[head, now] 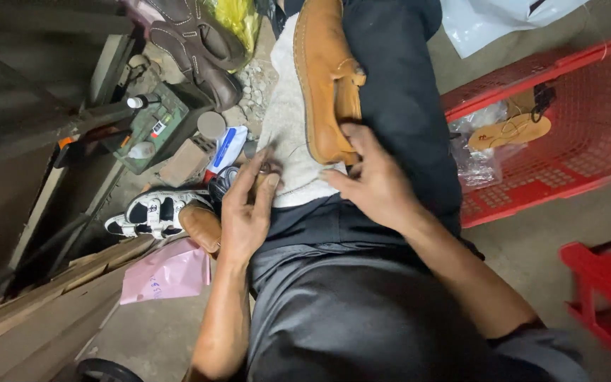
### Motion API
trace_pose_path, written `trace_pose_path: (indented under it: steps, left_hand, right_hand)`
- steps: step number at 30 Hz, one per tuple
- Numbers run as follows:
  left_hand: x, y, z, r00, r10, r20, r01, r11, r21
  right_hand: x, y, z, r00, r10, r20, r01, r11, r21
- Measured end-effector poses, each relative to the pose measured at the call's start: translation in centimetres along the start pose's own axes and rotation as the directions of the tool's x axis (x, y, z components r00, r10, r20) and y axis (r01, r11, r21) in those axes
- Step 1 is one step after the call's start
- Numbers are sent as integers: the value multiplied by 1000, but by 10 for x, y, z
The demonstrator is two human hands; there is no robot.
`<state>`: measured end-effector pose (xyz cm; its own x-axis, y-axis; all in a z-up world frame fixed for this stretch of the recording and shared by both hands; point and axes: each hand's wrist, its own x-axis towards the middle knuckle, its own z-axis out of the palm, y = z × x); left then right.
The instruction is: The person sits on the floor and sews a brown leather shoe using a needle and thread. They hold the shoe on their lap and repeatedly push the needle through the sole and upper, pulling the thread tight to secure the stitching.
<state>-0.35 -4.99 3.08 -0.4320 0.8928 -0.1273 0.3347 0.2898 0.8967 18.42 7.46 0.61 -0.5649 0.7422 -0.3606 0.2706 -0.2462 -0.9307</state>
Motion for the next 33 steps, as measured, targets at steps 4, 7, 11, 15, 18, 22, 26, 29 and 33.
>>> trace_pose_path:
  steps: [4,7,11,15,18,22,26,29,33]
  left_hand:
    - [-4,8,-10,996,75,39,-78,996,54]
    - [1,19,-13,992,81,94,-86,995,52]
    - [1,15,-18,991,66,115,-80,989,125]
    - [14,22,-17,990,70,119,-90,979,180]
    - [20,16,-16,987,105,123,-133,958,252]
    - [22,7,-15,982,130,137,-167,937,308]
    - [23,1,-16,978,134,157,-179,930,322]
    - [22,0,-19,978,131,164,-182,918,353]
    - [22,3,-20,977,128,169,-185,904,384]
  right_hand:
    - [18,11,19,979,202,-5,-194,931,-308]
    - [30,19,19,991,130,23,-119,954,-276]
    - [40,25,2,995,-16,98,-11,963,269]
    - [42,15,-3,987,76,141,-100,980,170]
    - [43,22,-1,987,115,115,-135,973,189]
    - [43,40,1,979,155,132,-178,965,192]
    - [43,40,0,977,161,142,-187,964,191]
    - [41,46,3,979,166,116,-188,958,215]
    - [40,50,5,974,186,129,-211,952,223]
